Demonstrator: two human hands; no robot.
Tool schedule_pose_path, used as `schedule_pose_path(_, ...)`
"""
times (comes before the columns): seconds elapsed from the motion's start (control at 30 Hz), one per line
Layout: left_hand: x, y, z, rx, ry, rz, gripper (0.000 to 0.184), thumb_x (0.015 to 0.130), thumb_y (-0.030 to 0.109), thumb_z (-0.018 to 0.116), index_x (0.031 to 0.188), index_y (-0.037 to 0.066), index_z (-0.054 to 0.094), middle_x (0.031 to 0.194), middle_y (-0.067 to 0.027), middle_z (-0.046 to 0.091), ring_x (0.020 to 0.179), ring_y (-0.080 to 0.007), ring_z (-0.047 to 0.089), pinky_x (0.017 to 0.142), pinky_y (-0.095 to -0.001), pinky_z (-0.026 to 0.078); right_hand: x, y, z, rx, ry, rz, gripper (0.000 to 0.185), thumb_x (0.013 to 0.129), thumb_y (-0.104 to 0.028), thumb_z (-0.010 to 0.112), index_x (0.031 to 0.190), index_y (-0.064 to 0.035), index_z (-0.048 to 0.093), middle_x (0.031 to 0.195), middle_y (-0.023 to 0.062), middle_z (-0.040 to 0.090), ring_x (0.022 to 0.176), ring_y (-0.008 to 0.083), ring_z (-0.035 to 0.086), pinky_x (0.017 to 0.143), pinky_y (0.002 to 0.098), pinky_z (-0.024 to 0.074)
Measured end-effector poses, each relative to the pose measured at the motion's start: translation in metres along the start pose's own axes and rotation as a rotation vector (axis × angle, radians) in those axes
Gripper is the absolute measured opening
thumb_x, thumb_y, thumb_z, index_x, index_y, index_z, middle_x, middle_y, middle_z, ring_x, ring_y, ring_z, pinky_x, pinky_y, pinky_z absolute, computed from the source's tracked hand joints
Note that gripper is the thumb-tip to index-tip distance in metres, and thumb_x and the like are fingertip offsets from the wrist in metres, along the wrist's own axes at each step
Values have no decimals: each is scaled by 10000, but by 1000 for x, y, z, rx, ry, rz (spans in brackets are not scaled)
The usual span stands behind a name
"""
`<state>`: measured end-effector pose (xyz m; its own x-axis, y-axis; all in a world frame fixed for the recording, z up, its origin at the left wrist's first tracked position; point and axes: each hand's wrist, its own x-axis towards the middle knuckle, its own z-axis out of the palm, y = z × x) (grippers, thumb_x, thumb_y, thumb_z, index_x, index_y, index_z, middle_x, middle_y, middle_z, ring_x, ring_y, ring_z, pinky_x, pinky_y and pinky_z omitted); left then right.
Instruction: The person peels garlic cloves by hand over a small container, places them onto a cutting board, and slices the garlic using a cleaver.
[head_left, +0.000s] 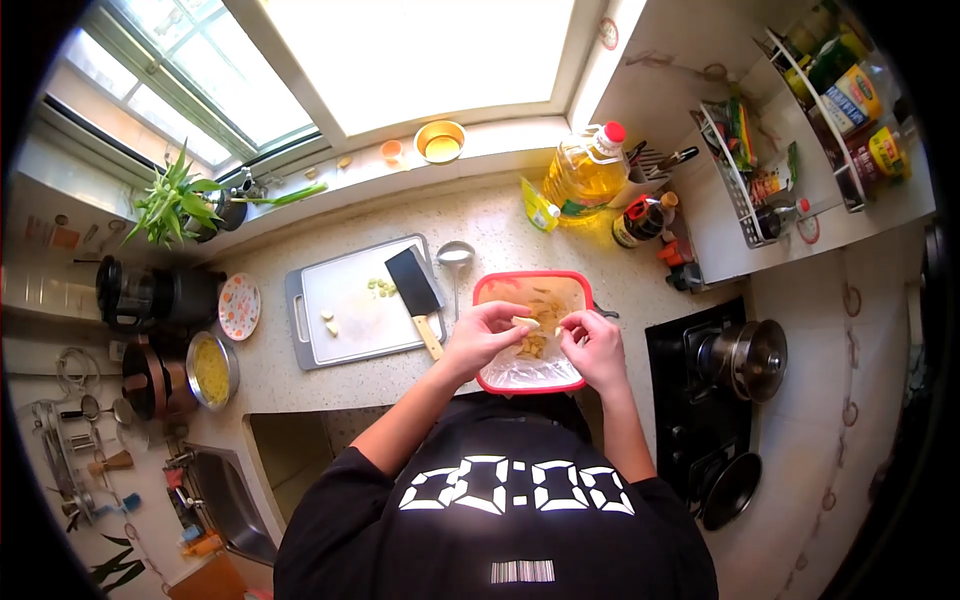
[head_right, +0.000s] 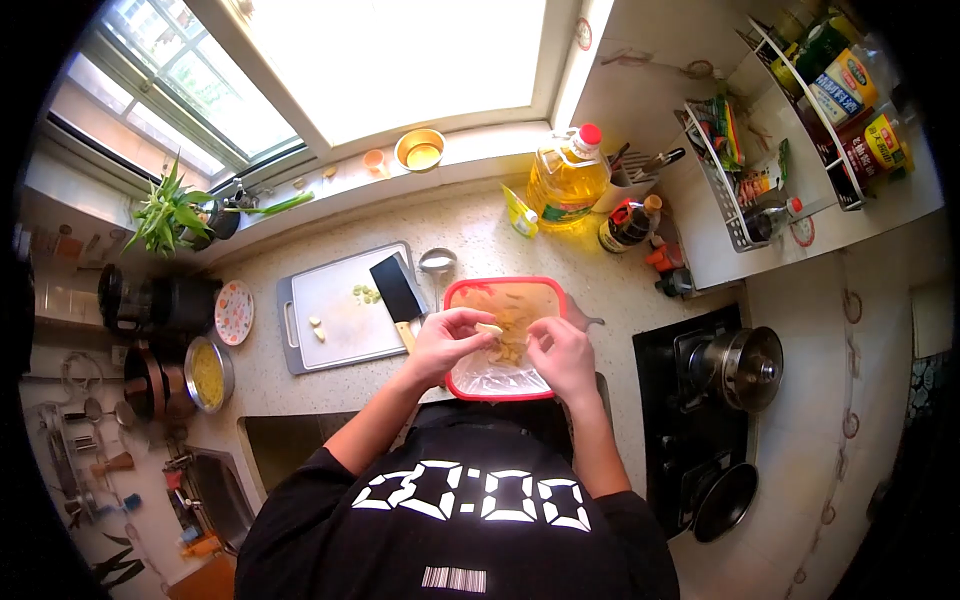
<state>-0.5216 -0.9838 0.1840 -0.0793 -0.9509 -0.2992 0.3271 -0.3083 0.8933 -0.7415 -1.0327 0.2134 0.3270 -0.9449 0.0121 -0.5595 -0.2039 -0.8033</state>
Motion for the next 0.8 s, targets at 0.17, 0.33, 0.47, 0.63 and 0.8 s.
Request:
schedule_pose_path(0.17,2,-1,3,142,12,42,350,898,92,776,1224,3,684,990,-75,738,868,-96,683,795,-243,565,2,-26,4,165,-29,-98,140,842,-84,742,964,-17,730,845,96,694,672,192,675,649,315,534)
schedule_pose_path(0.33,1,5,9,60,12,132,367,906,83,769,1249,-6,674,998,-81,740,854,-106,684,792,-245,571,0,-15,19,296,-55,0,90,904,-85,730,946,-7,738,808,61,692,661,127,648,633,268,511)
schedule_pose_path(0.47,-3,9,10,19,6,66,318,938,101,743,1226,-19,683,1034,-95,744,886,-118,693,804,-252,573,-7,1,30,543,-73,118,95,918,-77,731,964,6,721,785,24,683,659,66,623,590,226,485)
schedule_pose_path(0.63,-6,3,12,-51,17,52,254,957,114,722,1167,-27,706,1036,-106,752,920,-132,707,825,-265,582,-3,-15,20,291,-49,6,107,927,-80,712,980,13,712,800,29,698,685,60,636,614,213,497)
schedule_pose_path(0.8,-10,8,16,163,22,162,236,956,106,719,1152,-25,708,1011,-94,754,899,-129,712,831,-274,587,2,-16,20,296,-44,8,101,928,-79,703,978,8,716,877,29,727,733,75,660,662,222,520)
